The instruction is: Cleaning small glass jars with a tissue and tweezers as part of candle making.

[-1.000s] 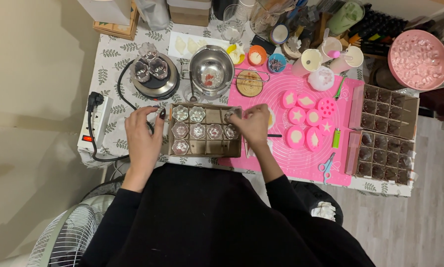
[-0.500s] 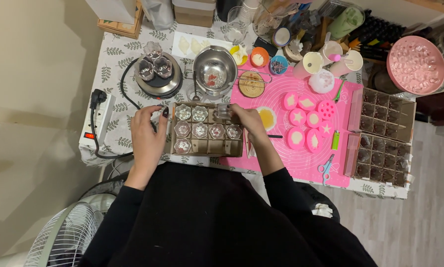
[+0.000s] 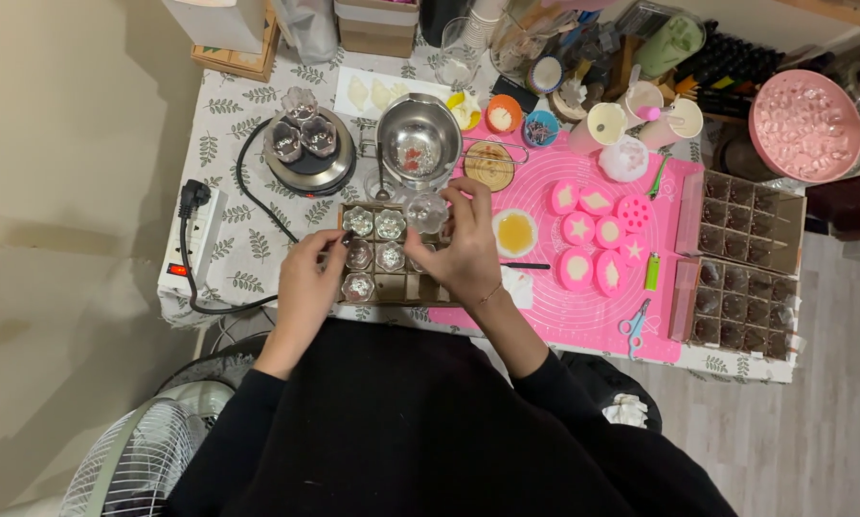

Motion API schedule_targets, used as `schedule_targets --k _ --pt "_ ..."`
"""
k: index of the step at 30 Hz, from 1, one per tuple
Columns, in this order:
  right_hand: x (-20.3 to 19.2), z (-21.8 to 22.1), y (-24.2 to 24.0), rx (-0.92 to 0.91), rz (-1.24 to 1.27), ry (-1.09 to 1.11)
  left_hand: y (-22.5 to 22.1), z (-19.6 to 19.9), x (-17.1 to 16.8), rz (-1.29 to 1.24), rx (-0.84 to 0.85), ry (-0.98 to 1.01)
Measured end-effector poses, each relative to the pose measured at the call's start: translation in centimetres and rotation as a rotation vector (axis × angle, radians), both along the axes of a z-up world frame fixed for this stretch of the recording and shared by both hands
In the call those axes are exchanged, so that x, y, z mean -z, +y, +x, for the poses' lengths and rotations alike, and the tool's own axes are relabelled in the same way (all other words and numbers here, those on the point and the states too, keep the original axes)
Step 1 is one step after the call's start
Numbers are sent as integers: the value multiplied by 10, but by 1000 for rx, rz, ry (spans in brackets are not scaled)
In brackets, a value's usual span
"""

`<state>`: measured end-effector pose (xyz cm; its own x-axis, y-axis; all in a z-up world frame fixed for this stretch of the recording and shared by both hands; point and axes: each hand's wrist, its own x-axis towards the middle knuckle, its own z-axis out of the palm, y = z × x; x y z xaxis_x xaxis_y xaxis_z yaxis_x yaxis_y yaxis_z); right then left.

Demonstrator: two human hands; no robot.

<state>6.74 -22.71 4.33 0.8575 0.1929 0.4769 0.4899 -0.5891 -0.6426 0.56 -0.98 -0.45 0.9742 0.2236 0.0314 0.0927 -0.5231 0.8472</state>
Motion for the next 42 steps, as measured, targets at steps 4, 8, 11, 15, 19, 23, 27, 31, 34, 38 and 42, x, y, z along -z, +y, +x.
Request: schedule_targets --k 4,8,11,15,19,23,27,31,34,38,42 --pt "-6 -2 4 -33 35 -7 -9 7 -11 -93 16 70" --pt "15 7 -4 -33 202 198 -9 8 -4 -232 9 136" --pt "63 21 -27 34 486 649 -8 6 -4 -233 2 133" --pt "111 30 -45 64 757 1001 -1 2 -4 -217 -29 144" --pt "109 33 -32 62 883 1070 4 -1 -3 -228 -42 157" --pt "101 26 -8 227 65 573 6 -2 -2 -197 -36 146" --pt "121 23 3 72 -209 467 9 -3 -4 -143 -33 128" --pt "138 17 -15 49 -212 332 12 -6 3 -115 -13 106" --pt "118 9 -43 99 -157 409 15 -7 6 -101 13 91" --pt "117 -8 -81 273 -281 485 14 -7 2 -60 -18 68" --pt "123 -29 -83 237 -268 417 12 -2 6 -111 -61 71"
